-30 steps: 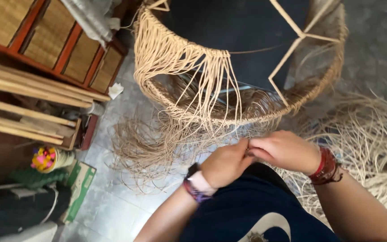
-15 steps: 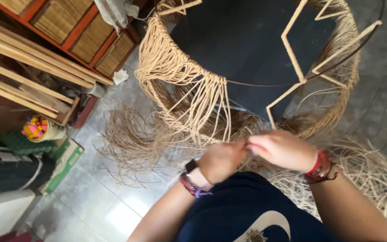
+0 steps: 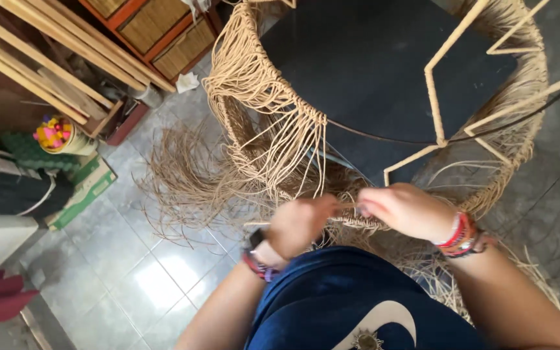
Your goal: Weaving natural fibers around a metal frame to create a piece of furniture
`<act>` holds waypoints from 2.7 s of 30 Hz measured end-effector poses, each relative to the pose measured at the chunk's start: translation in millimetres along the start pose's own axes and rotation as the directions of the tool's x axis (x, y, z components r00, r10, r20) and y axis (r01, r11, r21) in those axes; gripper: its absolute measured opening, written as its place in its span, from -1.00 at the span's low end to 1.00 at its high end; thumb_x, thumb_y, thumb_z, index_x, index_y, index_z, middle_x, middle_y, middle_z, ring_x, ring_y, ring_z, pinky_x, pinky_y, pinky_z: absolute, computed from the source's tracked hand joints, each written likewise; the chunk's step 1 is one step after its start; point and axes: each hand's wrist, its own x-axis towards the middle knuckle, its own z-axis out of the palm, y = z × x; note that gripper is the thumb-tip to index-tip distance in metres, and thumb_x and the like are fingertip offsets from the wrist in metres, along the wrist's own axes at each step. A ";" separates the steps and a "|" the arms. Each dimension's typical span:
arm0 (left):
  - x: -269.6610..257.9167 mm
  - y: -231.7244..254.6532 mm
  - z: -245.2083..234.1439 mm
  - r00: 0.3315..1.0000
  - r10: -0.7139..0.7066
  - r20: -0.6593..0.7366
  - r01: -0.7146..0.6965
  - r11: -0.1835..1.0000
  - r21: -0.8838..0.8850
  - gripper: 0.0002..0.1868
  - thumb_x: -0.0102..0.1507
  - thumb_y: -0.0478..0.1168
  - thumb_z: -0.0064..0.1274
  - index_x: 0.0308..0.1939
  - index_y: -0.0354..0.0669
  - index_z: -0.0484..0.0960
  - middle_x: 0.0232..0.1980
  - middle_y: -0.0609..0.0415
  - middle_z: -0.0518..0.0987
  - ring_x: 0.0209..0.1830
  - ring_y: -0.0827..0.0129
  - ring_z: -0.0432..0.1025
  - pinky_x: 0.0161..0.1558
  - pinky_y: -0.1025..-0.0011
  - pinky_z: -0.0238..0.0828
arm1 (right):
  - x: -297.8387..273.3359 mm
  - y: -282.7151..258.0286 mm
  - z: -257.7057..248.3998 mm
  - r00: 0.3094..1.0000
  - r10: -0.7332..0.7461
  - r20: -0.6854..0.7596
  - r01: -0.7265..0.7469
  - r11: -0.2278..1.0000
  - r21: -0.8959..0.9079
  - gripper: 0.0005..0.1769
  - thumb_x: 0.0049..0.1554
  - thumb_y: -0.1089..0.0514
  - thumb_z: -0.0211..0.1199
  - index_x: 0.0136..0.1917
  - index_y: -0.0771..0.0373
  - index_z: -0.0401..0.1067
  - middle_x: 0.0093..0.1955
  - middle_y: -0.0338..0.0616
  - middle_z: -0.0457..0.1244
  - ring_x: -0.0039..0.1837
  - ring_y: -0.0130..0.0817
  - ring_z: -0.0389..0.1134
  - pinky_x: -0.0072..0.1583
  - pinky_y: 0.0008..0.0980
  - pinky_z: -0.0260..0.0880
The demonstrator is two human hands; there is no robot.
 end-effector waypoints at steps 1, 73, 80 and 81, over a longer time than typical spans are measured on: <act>-0.4 -8.3 -6.8 1.000 -0.008 -0.007 0.008 1.000 0.000 -0.84 0.37 0.01 -0.13 -0.04 0.27 0.55 -0.41 0.20 0.67 -0.46 0.14 0.61 -0.44 0.21 0.52 | -4.1 8.4 -5.0 1.000 -0.007 0.006 0.007 1.000 -0.005 -0.65 0.23 0.19 0.08 0.25 0.14 0.50 -0.07 -0.07 0.50 0.06 -0.14 0.54 0.13 -0.16 0.56; 156.4 -32.2 131.9 0.938 -0.075 -0.337 0.124 0.984 0.126 -0.25 0.24 -0.07 0.01 0.48 -0.25 0.21 0.01 -0.08 0.46 -0.11 -0.01 0.52 -0.12 0.09 0.54 | 78.2 57.6 -0.9 0.710 -0.126 -0.693 -0.316 0.823 -0.473 -0.92 0.20 -0.06 0.21 -0.03 -0.23 0.51 -0.34 -0.44 0.30 -0.36 -0.25 0.42 -0.29 -0.22 0.45; 91.8 -21.1 152.9 0.966 -0.248 -0.074 0.166 0.813 -0.558 -0.85 0.23 0.00 0.09 -0.21 0.22 0.72 -0.38 0.19 0.63 -0.29 0.13 0.59 -0.29 0.25 0.52 | 35.2 48.2 64.3 0.726 0.416 -0.547 0.186 0.647 0.739 -0.70 0.26 0.31 0.16 0.25 0.31 0.49 -0.36 -0.23 0.26 -0.35 -0.55 0.23 -0.28 -0.52 0.31; 79.6 -11.4 136.0 0.974 -0.127 -0.186 0.024 0.881 -0.472 -0.84 0.17 -0.07 0.15 -0.17 0.26 0.71 -0.38 0.22 0.58 -0.33 0.16 0.56 -0.31 0.28 0.49 | 31.0 49.4 65.4 0.763 0.520 -0.385 0.133 0.456 0.880 -0.76 0.29 0.20 0.18 0.14 0.34 0.55 -0.45 -0.32 0.12 -0.41 -0.68 0.06 -0.40 -0.65 0.15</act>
